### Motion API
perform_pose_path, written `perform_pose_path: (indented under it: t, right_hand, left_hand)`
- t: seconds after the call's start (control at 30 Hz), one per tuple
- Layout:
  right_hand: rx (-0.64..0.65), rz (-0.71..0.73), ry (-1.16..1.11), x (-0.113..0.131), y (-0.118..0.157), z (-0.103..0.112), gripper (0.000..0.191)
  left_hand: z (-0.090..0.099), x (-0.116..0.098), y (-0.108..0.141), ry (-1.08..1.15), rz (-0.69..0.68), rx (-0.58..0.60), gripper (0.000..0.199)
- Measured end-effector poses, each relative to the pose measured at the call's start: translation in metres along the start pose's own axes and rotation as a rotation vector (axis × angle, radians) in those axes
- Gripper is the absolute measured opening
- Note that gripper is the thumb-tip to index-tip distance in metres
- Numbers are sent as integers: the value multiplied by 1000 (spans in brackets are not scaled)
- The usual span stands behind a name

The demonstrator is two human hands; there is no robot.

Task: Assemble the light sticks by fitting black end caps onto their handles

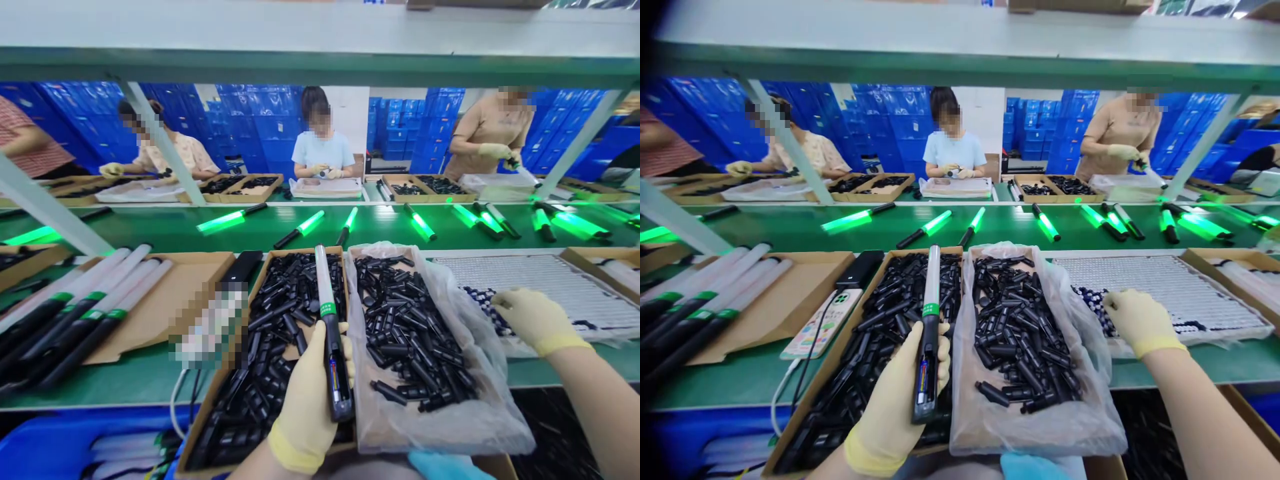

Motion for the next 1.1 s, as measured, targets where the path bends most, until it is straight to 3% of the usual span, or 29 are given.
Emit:
perform_pose_path:
  t: [0.1, 0.33, 0.5, 0.6, 0.67, 0.77, 0.9, 1.0, 1.1]
  right_hand:
    - [50, -13, 43, -16, -20, -23, 25]
    - [26, 17, 81, 5, -22, -38, 26]
    - [-41, 111, -8, 6, -8, -13, 33]
    - [-119, 65, -303, 17, 18, 18, 34]
    - [-139, 72, -618, 43, 44, 37, 34]
    - [4, 344, -968, 117, 87, 55, 32]
    - [142, 573, -1035, 209, 122, 57, 17]
    - [98, 646, -929, 233, 125, 54, 20]
    - [27, 732, -903, 227, 127, 56, 16]
  left_hand:
    - [-5, 5, -1, -8, 12, 1, 32]
    - [-12, 13, -1, 26, 89, 31, 33]
    - [-12, 13, 1, -32, 82, -25, 32]
    - [-12, 14, 1, -45, 72, -24, 33]
    - [-11, 14, 0, -47, 50, -19, 35]
    - [-9, 18, -4, -15, 15, 15, 35]
    - [-7, 25, -8, 91, -29, 57, 31]
    - [-4, 23, -8, 83, -66, 48, 35]
    - [0, 19, -7, 94, -23, 47, 40]
Point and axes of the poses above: each hand's wrist, its own y-axis away from the middle knuckle, its own z-axis out of the back of the hand, x = y × z, the point moved 4 cm from there along -y, towards the middle knuckle, and after that the axes turned 4 degrees about x, right-handed, at the moved point
